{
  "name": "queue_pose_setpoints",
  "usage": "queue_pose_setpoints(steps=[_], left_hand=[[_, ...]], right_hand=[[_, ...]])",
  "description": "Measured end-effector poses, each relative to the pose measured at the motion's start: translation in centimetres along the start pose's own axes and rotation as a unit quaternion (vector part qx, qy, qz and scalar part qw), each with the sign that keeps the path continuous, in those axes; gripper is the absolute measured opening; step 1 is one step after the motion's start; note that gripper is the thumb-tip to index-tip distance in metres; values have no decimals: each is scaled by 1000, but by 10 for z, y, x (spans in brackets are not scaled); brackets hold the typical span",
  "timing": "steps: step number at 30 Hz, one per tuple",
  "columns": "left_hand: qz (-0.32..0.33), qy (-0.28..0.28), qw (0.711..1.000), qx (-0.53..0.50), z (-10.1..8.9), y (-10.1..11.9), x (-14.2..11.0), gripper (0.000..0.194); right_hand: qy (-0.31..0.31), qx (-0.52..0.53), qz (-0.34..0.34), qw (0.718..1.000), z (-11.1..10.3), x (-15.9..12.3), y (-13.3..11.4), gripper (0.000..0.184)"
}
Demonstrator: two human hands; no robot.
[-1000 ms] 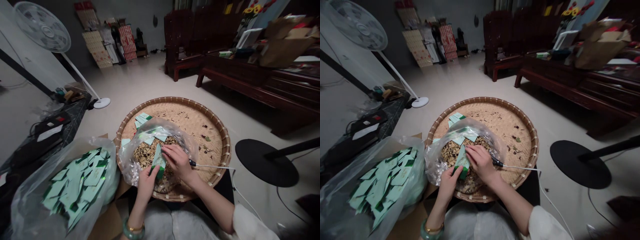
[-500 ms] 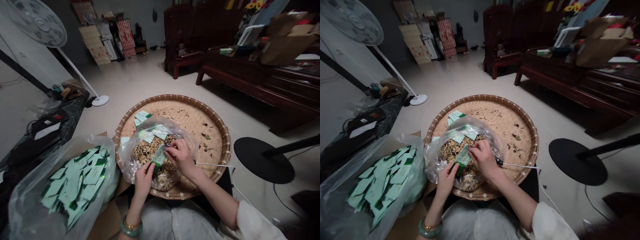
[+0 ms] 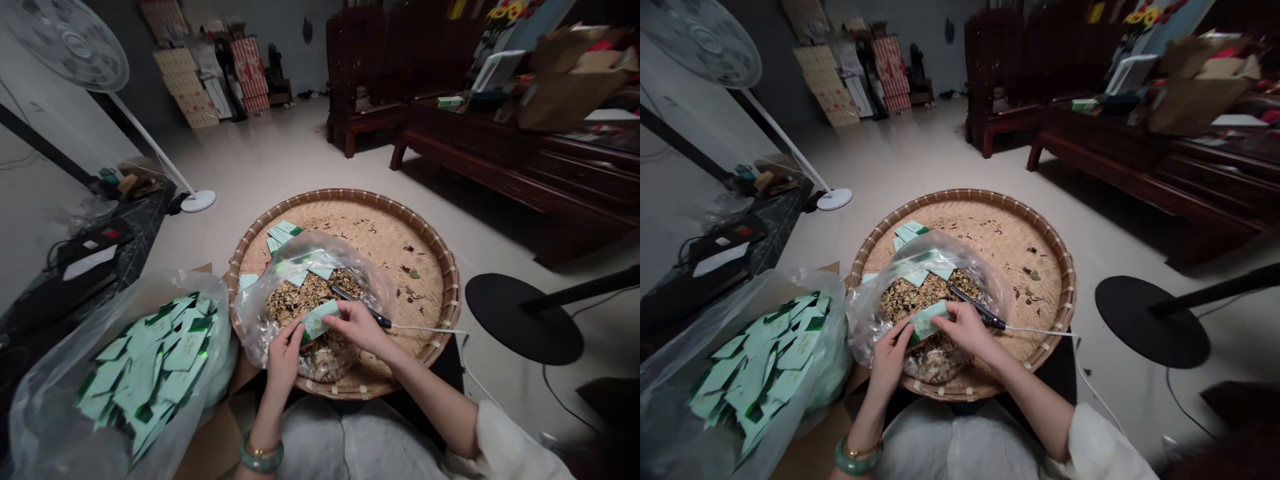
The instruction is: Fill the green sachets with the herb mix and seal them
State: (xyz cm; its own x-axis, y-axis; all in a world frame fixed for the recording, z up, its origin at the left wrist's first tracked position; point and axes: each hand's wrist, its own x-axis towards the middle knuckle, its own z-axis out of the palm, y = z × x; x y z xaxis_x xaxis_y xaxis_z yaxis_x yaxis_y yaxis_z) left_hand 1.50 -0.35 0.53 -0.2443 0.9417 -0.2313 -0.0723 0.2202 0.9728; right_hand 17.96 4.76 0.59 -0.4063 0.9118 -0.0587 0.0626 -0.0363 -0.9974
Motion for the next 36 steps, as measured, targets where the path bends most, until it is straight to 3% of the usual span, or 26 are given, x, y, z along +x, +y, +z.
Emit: queue_pose_setpoints(steps=[2, 4, 8, 10, 12, 14, 16, 18, 19, 23, 28, 31, 34, 36], left_hand=[[-29, -16, 998, -61, 1, 1, -1, 45], [-44, -30, 994, -98, 0, 2, -2, 48], [-53, -79, 992, -89, -6, 0, 0, 48], [-19, -73, 997, -30, -10, -2, 2, 47], [87, -13, 992, 88, -12, -1, 3, 45], [235, 28, 941, 243, -13, 0, 2, 44], [343, 0, 860, 379, -11, 3, 0, 50], [381, -53, 802, 456, -9, 4, 0, 55], [385, -68, 790, 472, -8, 3, 1, 57], [379, -62, 807, 448, -12, -1, 10, 53], [376, 10, 826, 420, -20, -4, 19, 44], [369, 35, 835, 407, -21, -5, 20, 43], [357, 50, 851, 382, -22, -6, 20, 42], [346, 55, 861, 369, -24, -6, 20, 40]], right_hand=[[-6, 38, 7, 999, 2, -2, 2, 27], [-55, 98, 33, 993, 4, -5, 1, 33], [-146, 184, 93, 968, 7, -9, -3, 48], [-151, 184, 108, 965, 7, -9, 1, 53], [-128, 149, 123, 973, 6, -7, 7, 55], [-92, 99, 131, 982, 7, -4, 13, 53], [-79, 66, 116, 988, 10, -1, 17, 51], [-94, 54, 85, 990, 14, 3, 15, 49], [-105, 52, 72, 991, 15, 4, 12, 49], [-119, 70, 49, 989, 9, 6, -9, 47], [-17, 153, 59, 986, -17, 4, -18, 41], [-50, -25, 72, 996, -22, -1, -6, 30], [-76, -252, 28, 964, -20, -7, 8, 23], [-64, -314, -5, 947, -18, -7, 14, 27]])
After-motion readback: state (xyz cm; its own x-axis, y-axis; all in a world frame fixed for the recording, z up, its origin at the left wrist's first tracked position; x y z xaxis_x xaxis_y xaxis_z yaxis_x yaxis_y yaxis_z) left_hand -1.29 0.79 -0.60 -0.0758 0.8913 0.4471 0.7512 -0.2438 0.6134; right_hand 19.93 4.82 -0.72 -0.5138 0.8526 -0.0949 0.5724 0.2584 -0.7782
